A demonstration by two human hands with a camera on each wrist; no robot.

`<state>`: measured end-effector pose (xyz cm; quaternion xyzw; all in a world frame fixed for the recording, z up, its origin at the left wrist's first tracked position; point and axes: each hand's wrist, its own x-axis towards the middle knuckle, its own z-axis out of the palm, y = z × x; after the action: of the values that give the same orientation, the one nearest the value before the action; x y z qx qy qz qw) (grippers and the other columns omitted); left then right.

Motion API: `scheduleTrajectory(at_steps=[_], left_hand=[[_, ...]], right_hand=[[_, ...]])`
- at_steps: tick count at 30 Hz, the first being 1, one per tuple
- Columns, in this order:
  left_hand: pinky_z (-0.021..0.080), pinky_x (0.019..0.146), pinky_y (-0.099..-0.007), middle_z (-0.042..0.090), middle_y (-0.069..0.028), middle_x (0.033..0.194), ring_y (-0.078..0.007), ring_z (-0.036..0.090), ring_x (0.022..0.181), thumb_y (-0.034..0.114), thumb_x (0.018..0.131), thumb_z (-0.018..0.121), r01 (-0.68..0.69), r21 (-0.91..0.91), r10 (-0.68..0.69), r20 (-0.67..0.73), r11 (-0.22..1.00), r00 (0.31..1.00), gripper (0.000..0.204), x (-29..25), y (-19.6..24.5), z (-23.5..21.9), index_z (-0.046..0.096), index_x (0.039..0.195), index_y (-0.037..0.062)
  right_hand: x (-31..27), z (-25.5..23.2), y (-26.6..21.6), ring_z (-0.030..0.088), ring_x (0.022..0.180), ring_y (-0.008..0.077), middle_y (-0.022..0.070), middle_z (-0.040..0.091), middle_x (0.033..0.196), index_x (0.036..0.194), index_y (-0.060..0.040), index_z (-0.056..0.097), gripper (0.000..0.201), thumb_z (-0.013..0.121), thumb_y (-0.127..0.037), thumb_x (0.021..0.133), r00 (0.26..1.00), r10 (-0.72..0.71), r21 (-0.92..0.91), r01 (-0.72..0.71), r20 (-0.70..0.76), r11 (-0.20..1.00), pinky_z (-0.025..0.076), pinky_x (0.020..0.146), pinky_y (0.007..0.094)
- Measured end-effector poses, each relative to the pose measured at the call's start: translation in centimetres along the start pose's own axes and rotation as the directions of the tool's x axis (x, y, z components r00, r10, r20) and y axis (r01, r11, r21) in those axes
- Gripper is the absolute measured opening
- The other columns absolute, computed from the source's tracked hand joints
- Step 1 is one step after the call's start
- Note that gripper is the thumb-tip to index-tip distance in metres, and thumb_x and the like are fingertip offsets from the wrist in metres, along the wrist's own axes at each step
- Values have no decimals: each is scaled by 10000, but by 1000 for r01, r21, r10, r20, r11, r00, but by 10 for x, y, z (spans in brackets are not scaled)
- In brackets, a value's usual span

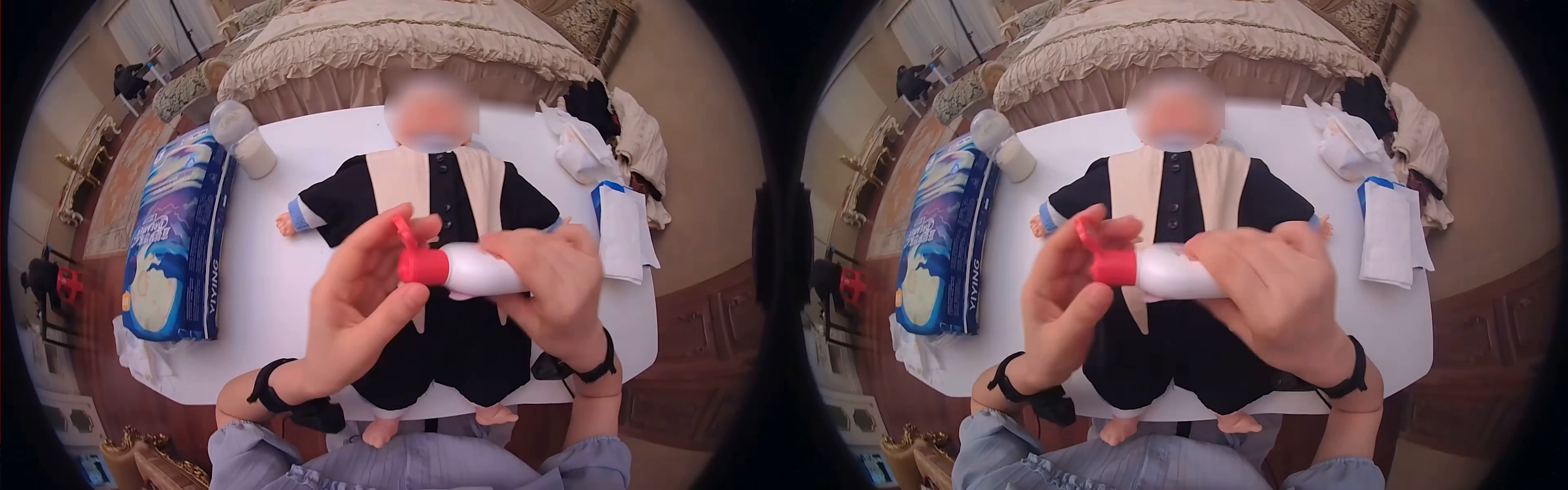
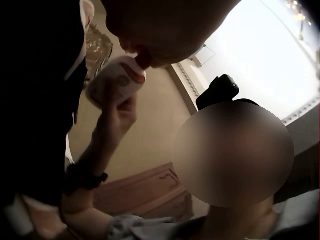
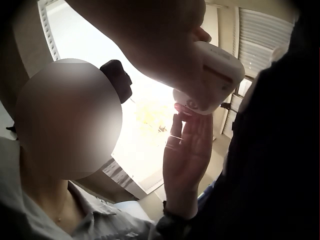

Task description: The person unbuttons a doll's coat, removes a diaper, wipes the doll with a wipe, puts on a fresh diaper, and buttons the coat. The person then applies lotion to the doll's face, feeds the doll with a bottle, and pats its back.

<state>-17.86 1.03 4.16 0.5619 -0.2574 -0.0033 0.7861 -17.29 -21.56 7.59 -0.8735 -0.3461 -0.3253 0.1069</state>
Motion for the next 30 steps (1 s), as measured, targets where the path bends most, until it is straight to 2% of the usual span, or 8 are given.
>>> scheduleTrajectory(at_steps=[10,15,22,23,25,27,28,30], left_hand=[[464,1044,-368,611,-259,1274,-294,600,1213,-78,806,743,-89,208,104,-61,974,993,535,4,4,-16,501,1283,-57],[522,945,-366,651,-267,1210,-313,666,1102,-48,785,768,-267,736,308,84,622,948,459,7,8,-12,598,1209,-90],[526,924,-361,657,-243,1217,-303,674,1077,11,842,737,-439,819,398,288,370,871,434,13,0,-11,600,1242,-88],[523,932,-365,658,-234,1218,-300,674,1072,38,889,693,-367,732,395,146,574,907,387,14,-5,-11,596,1241,-91],[522,934,-364,686,-192,1143,-268,683,1018,122,1018,537,-140,478,247,-168,867,954,287,13,-10,-4,599,1206,-85],[543,733,-291,688,-111,916,-181,672,786,152,1048,485,80,112,-52,-235,990,971,252,8,-11,-9,609,1148,-43],[543,733,-291,688,-111,916,-181,672,786,152,1048,485,76,112,-47,-238,991,970,252,8,-10,-10,609,1148,-43],[401,507,-225,558,-23,698,-85,495,548,187,1064,454,417,-349,-470,-81,839,879,242,7,-10,-9,603,1097,0]], right_hand=[[-11,11,-13,641,721,281,103,684,841,1040,-18,663,469,866,-291,718,939,223,601,-339,262,723,472,633,365],[-12,14,-13,655,746,284,113,679,847,1045,-15,652,454,847,-293,743,907,265,637,-419,327,647,480,650,364],[-14,21,-14,669,848,239,130,680,965,1125,-17,607,456,815,-258,798,900,247,619,-428,359,659,506,748,345],[-12,21,-9,669,848,239,130,680,965,1125,-17,607,456,815,-258,798,898,250,615,-432,361,660,506,748,345],[-1,21,12,675,802,164,62,654,856,1127,-17,589,337,738,-191,878,816,516,872,-428,260,238,528,681,313],[-3,39,65,652,885,81,46,674,903,1166,-5,586,315,709,-112,896,726,688,802,-416,9,428,544,715,270],[-7,47,93,671,892,122,87,688,933,1174,-4,585,343,718,-137,888,660,747,714,-484,-82,506,545,731,293],[-25,66,149,696,917,229,164,702,991,1191,-5,578,405,732,-200,871,585,777,502,-611,-235,612,540,770,346]])
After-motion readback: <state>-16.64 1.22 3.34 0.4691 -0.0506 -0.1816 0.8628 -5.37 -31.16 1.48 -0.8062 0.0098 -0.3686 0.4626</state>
